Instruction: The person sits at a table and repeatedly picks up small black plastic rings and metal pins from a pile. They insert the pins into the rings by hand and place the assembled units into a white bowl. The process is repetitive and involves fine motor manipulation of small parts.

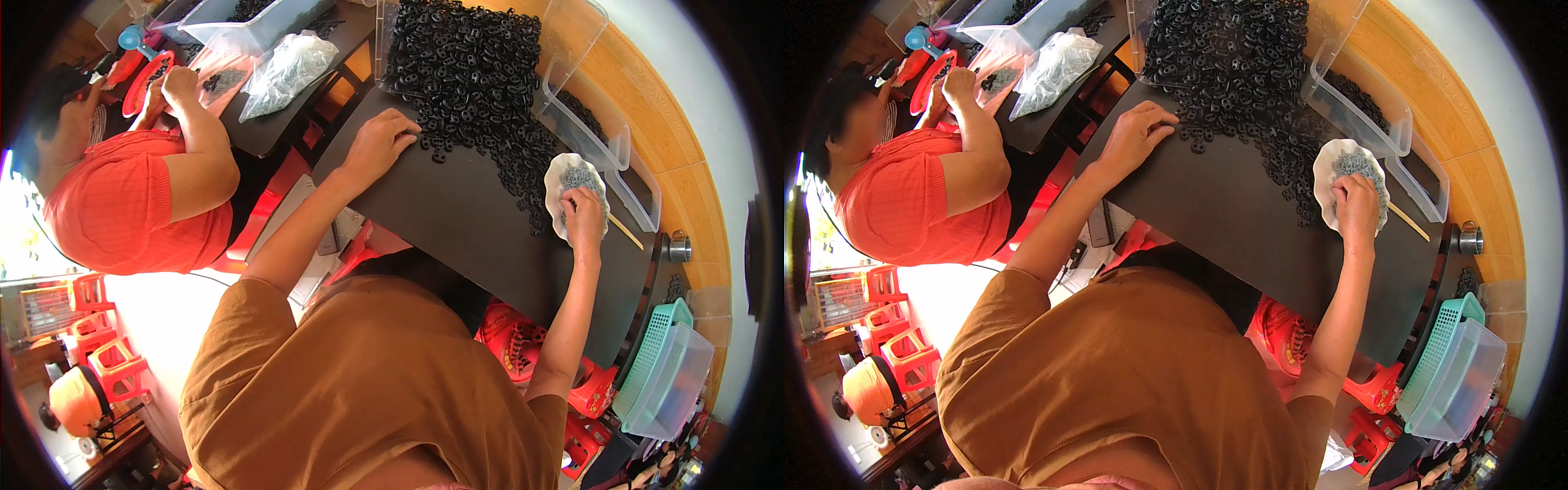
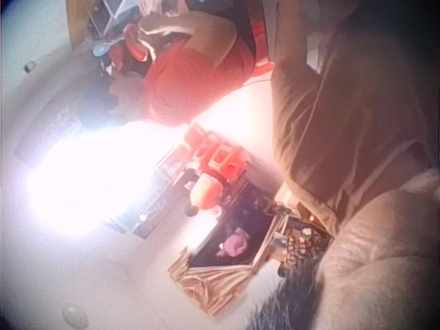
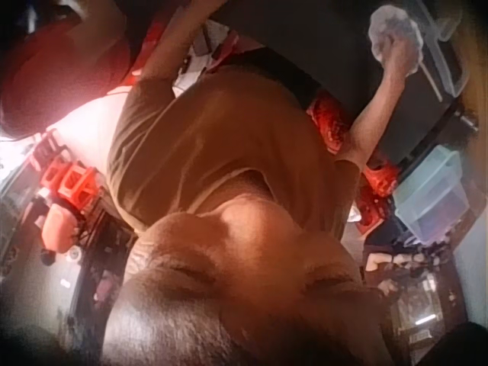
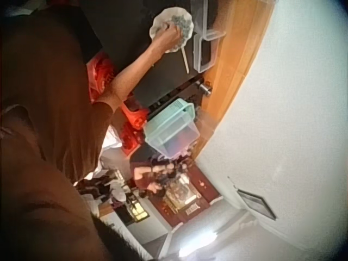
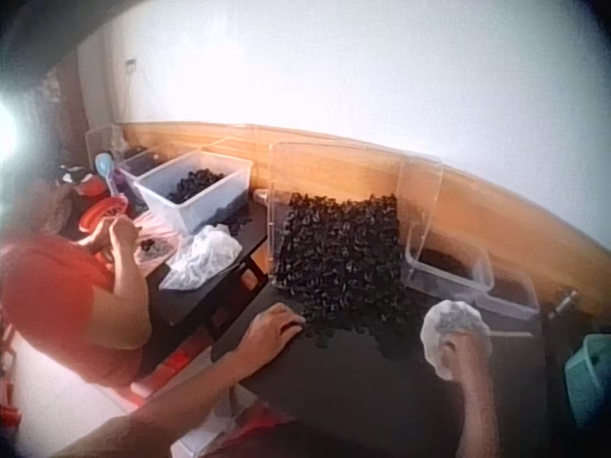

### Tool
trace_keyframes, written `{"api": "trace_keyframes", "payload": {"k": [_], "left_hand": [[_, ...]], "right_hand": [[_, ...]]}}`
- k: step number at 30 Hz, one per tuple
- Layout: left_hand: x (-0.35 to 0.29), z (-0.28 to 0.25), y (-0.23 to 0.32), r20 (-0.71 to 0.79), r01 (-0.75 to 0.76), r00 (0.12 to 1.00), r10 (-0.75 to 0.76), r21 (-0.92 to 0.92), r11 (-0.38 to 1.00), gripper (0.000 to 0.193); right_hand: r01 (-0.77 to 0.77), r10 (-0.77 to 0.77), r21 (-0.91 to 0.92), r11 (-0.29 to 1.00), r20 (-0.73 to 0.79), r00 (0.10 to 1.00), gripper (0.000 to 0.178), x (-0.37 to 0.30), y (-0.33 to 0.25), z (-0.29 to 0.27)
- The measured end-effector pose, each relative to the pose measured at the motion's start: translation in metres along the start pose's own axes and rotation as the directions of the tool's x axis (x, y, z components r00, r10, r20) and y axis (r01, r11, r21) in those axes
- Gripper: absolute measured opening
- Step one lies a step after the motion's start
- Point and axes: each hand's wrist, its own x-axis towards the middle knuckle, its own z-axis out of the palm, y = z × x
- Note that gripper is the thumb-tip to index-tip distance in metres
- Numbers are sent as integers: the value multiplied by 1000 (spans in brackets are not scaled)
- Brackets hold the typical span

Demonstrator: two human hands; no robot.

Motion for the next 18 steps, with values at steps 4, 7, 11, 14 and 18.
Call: {"api": "trace_keyframes", "payload": {"k": [4, 7, 11, 14, 18], "left_hand": [[8, 4, -3, -1, -44, 999, 45, 117, 992, 18], [14, 8, -3, 32, -64, 998, 59, 163, 985, 16], [19, 8, -4, 41, -56, 998, 50, 151, 987, 15], [18, 7, -8, 12, -62, 998, 61, 117, 991, 14], [18, 6, -15, -31, -2, 1000, 1, -46, 999, 11]], "right_hand": [[-27, 26, -25, 999, -65, 998, 8, 4, -11, -8], [-82, 83, -42, 996, 13, 996, 9, 2, -2, -10], [-78, 82, -56, 995, 68, 994, 9, 2, 7, -6], [-53, 53, -26, 998, 21, 998, 8, 2, 6, -7], [-23, 23, -15, 1000, -39, 999, 9, 3, 0, -8]]}}
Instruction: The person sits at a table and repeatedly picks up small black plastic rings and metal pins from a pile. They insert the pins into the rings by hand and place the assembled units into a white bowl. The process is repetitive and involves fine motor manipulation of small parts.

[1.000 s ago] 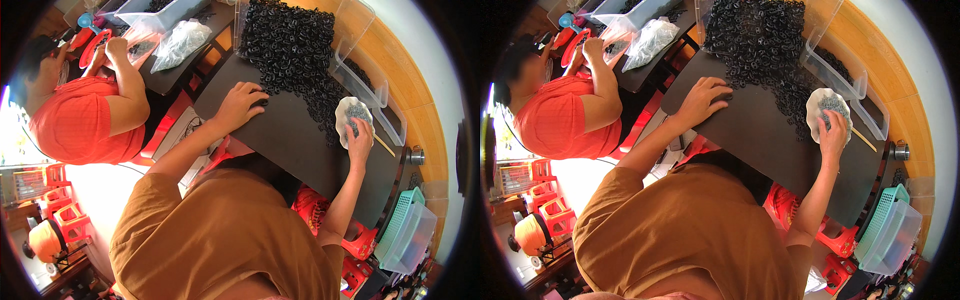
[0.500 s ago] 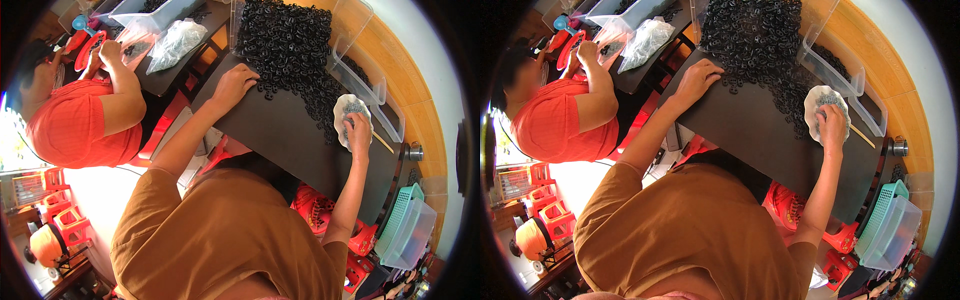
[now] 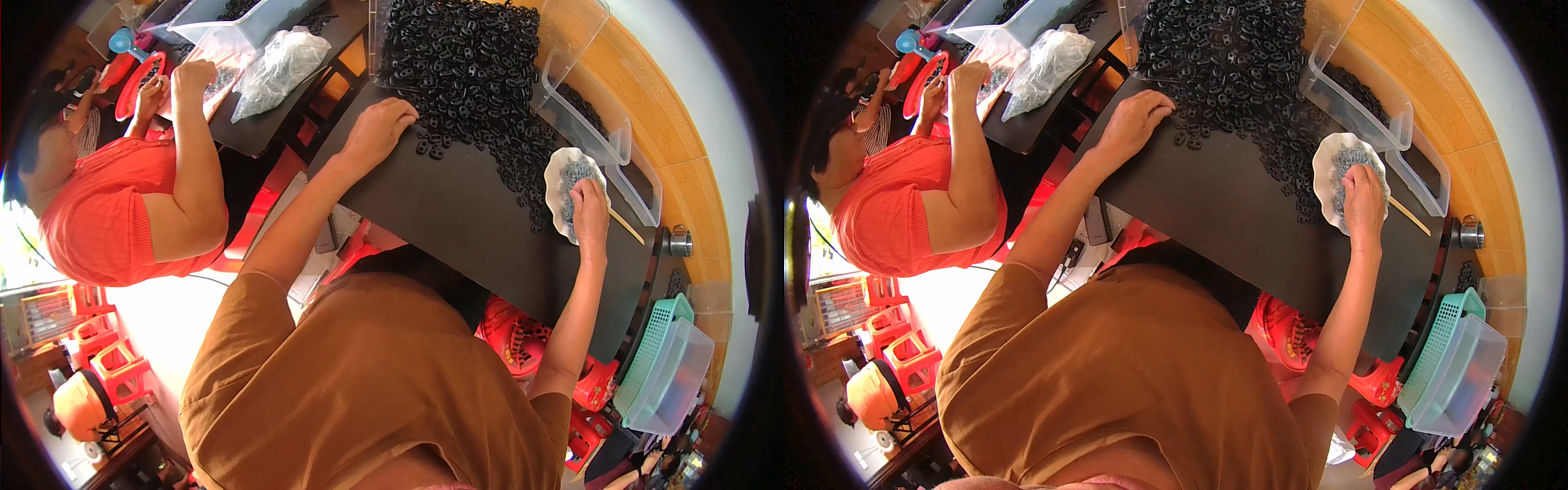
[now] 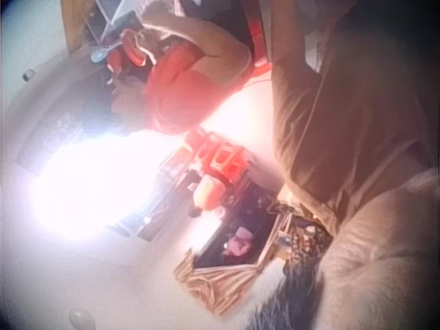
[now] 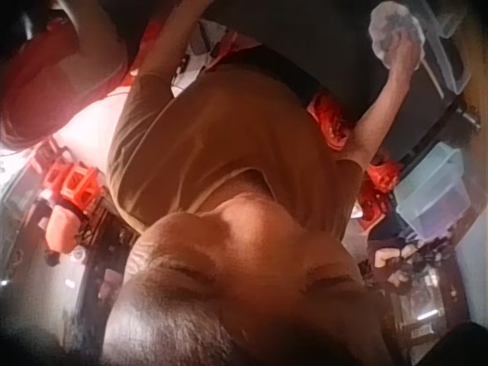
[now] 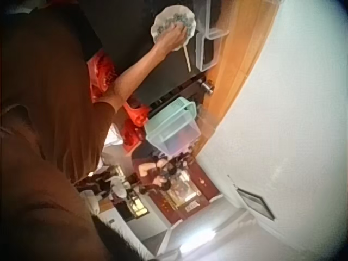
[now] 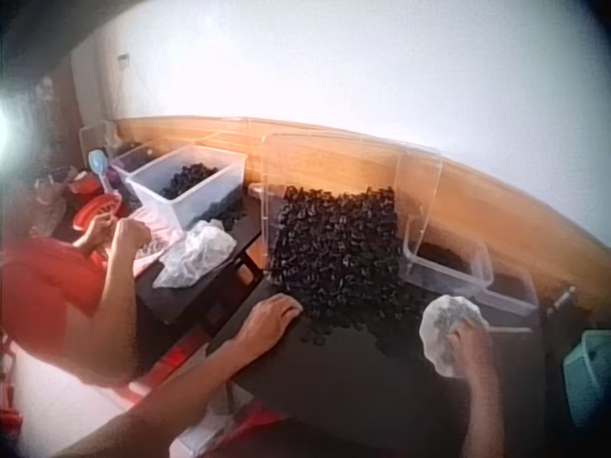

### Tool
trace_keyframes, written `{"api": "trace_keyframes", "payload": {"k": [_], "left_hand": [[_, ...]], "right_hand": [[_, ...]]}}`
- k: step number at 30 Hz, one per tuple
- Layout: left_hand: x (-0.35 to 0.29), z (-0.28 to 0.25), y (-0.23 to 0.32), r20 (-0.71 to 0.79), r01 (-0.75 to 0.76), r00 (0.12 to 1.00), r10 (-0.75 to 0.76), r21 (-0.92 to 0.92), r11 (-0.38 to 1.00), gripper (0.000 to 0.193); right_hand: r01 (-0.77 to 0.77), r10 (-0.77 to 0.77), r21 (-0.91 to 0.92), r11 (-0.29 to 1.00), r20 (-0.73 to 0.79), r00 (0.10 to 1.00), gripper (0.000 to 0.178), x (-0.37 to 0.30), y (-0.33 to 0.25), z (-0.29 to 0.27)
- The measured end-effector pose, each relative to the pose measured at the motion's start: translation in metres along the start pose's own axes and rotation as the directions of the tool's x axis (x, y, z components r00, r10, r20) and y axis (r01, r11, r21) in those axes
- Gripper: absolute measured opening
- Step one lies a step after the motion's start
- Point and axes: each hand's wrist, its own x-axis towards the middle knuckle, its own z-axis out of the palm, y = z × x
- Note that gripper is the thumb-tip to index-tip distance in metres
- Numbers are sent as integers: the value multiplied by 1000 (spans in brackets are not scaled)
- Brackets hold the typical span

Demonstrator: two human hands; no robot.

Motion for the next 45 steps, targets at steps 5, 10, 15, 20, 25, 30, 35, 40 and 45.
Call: {"api": "trace_keyframes", "payload": {"k": [5, 10, 15, 20, 25, 30, 35, 40, 45], "left_hand": [[-1, -4, 7, 63, 304, 951, -301, -351, 886, 12], [-3, -7, 22, 125, 308, 951, -282, -340, 889, 13], [-10, 1, 50, 97, 87, 993, -69, -194, 977, 9], [-13, 33, 72, 157, -139, 973, 169, -181, 973, 9], [-7, 63, 76, 209, -185, 956, 207, -119, 976, 9], [2, 82, 80, 160, -202, 959, 235, -200, 959, 20], [16, 90, 118, 211, -57, 965, 158, -417, 907, 27], [30, 112, 136, 166, -106, 962, 217, -506, 856, 26], [37, 129, 142, 77, -293, 929, 362, -445, 846, 16]], "right_hand": [[-53, 53, 20, 998, 30, 998, 8, -2, 6, 2], [-41, 47, 148, 988, -32, 998, 10, -2, 5, 2], [-173, 192, 269, 947, -43, 981, 10, -5, 9, 1], [-232, 350, 607, 760, -82, 933, 6, -6, 12, 10], [-167, 376, 809, 563, -71, 924, 5, -4, 1, 11], [-131, 386, 924, 358, -18, 922, 9, -7, -9, 19], [-123, 332, 982, 145, 69, 941, 13, -3, -37, 25], [-139, 310, 988, 64, 113, 944, 14, 1, -51, 26], [-178, 309, 984, -3, 171, 936, 13, -6, -41, 22]]}}
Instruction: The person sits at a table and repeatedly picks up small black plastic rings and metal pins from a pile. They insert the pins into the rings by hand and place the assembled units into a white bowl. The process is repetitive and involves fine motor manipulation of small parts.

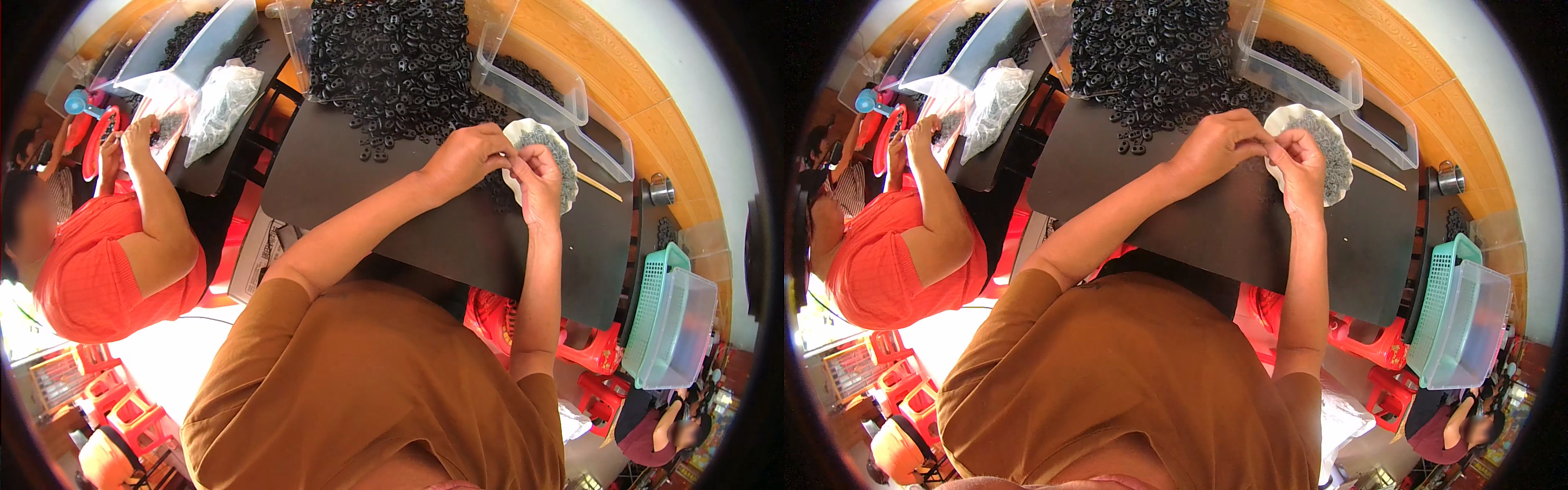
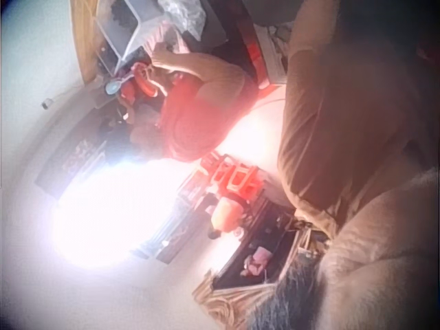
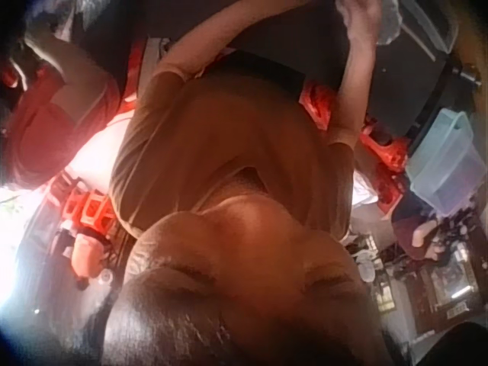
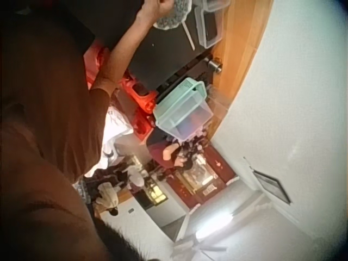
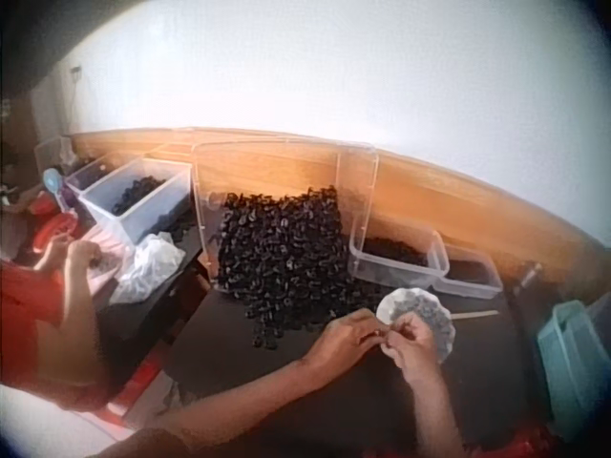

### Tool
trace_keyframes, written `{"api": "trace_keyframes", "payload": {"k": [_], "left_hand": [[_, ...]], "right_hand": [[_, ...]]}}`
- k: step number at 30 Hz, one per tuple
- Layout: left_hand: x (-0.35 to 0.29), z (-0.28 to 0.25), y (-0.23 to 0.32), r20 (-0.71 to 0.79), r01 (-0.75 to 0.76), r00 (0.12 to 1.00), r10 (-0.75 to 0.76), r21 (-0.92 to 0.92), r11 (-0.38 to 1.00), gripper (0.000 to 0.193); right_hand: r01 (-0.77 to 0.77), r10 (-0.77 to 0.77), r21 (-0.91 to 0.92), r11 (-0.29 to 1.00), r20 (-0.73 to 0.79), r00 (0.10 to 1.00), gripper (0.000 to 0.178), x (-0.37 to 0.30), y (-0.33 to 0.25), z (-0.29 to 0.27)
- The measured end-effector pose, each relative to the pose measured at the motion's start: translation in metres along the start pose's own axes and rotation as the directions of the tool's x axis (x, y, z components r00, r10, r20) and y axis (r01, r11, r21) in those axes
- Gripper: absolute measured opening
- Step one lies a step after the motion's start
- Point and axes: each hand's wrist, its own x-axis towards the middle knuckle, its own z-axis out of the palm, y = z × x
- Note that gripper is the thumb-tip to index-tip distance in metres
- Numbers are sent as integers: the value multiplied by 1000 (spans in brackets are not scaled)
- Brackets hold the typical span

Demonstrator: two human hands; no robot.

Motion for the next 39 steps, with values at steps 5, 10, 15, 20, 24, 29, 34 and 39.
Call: {"api": "trace_keyframes", "payload": {"k": [5, 10, 15, 20, 24, 29, 34, 39], "left_hand": [[8, 6, -8, 90, -72, 994, 68, 38, 997, 13], [18, 12, -5, 42, -109, 993, 107, 54, 993, 11], [26, 14, -11, 80, -140, 988, 130, 124, 982, 10], [32, 21, -19, 91, -115, 990, 108, 82, 990, 9], [31, 26, -22, 200, 361, 924, -325, -184, 914, 12], [32, 31, -25, 202, 561, 827, -524, -246, 790, 22], [34, 37, -29, 254, 543, 839, -481, -340, 768, 24], [34, 39, -30, 190, 528, 848, -494, -370, 764, 23]], "right_hand": [[-85, 85, 1, 996, 29, 996, 12, -2, 0, -20], [-72, 74, 32, 997, -36, 997, 14, 3, 1, -26], [-56, 56, -9, 998, -8, 998, 13, 9, -2, -33], [45, -51, -73, 996, -75, 996, 12, 9, -1, -30], [142, -180, -306, 941, -101, 978, 11, 9, 0, -25], [277, -440, -756, 592, -16, 898, 11, 8, -7, -15], [287, -476, -813, 506, 14, 880, 11, 6, -16, -23], [223, -408, -847, 482, 8, 913, 14, 7, -21, -21]]}}
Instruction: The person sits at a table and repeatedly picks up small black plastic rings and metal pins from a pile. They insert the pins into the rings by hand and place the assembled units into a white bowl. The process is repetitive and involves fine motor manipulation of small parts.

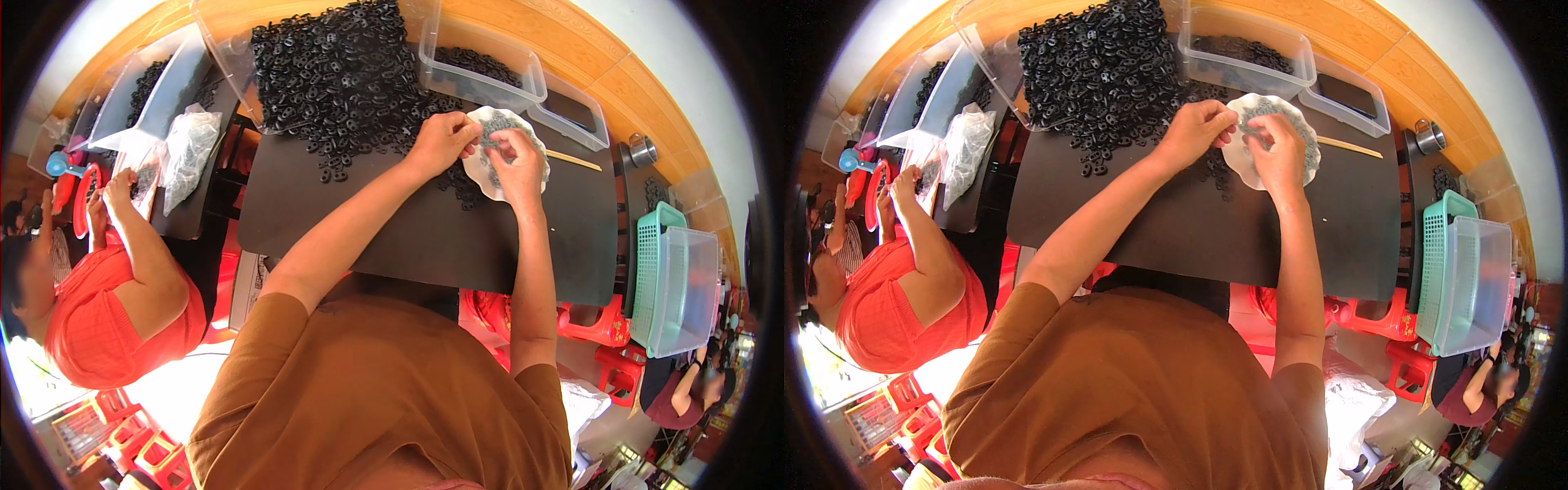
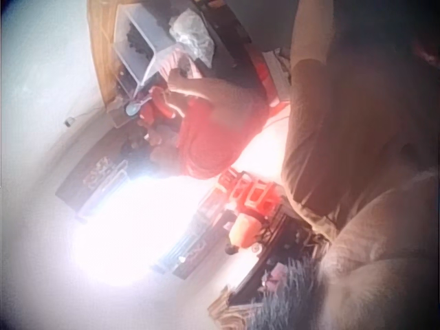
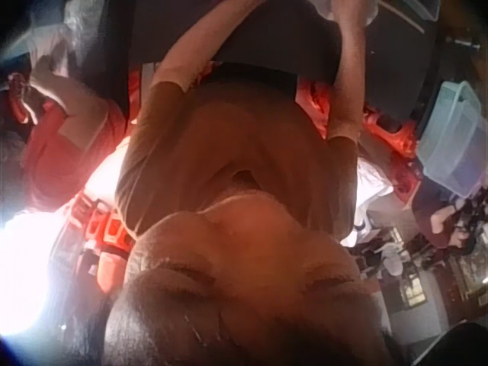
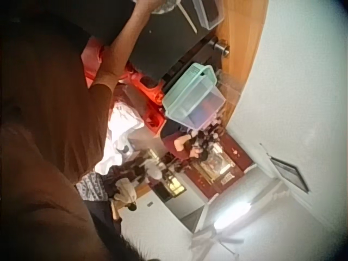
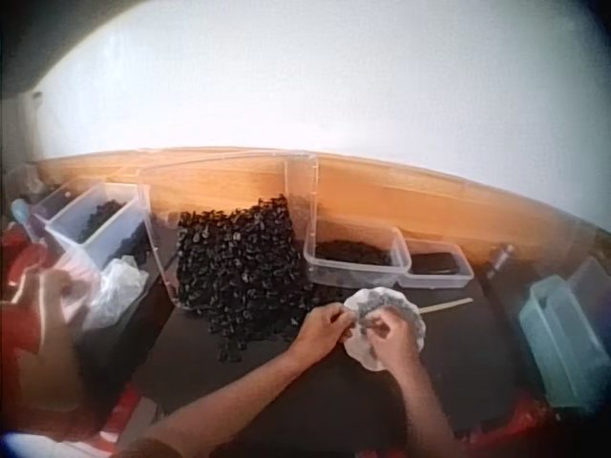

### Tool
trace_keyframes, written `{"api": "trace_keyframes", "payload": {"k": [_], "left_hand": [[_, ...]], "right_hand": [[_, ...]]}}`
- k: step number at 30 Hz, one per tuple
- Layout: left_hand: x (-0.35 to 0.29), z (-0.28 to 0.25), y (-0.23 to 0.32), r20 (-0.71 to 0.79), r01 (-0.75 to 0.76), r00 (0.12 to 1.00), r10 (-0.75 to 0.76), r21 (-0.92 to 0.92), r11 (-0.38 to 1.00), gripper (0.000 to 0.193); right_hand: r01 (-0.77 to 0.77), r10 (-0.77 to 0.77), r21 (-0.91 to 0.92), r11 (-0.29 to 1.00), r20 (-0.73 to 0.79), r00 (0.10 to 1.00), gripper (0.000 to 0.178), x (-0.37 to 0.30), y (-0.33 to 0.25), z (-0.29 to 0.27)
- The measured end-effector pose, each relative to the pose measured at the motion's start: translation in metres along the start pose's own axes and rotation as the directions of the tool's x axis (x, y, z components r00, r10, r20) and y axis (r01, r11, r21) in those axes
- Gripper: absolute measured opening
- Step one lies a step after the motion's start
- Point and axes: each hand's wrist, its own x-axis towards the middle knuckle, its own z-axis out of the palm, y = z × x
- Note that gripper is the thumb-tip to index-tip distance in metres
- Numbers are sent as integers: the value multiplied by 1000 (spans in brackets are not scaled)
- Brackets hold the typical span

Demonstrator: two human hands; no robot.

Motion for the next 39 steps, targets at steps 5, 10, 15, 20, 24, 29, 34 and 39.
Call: {"api": "trace_keyframes", "payload": {"k": [5, 10, 15, 20, 24, 29, 34, 39], "left_hand": [[-3, 9, 0, -45, -35, 998, 36, 37, 999, 21], [-6, 9, -2, -41, -32, 999, 34, 52, 998, 21], [-8, 10, -1, -21, -25, 999, 25, 24, 999, 19], [-9, 8, -6, 28, -100, 995, 98, 78, 992, 16], [-9, 10, -7, 34, -55, 998, 54, 36, 998, 16], [-12, 12, -14, 59, 39, 998, -33, -101, 994, 19], [-16, 1, -10, 18, 46, 999, -43, -205, 978, 19], [-28, -5, -8, -51, 43, 997, -60, -282, 958, 17]], "right_hand": [[-180, 173, 350, 919, 53, 984, 8, -2, 6, 11], [-194, 200, 306, 932, 11, 980, 6, -5, 6, 17], [-184, 207, 322, 929, -38, 978, 6, -6, 11, 17], [-187, 206, 334, 924, -23, 978, 8, -7, 7, 11], [-137, 158, 304, 943, -45, 986, 8, -10, 9, 12], [-172, 190, 532, 829, 21, 982, 8, -12, 14, 10], [-60, 65, 73, 996, -79, 995, 11, -10, 21, -1], [53, -52, 11, 999, -67, 996, 14, -8, -14, 1]]}}
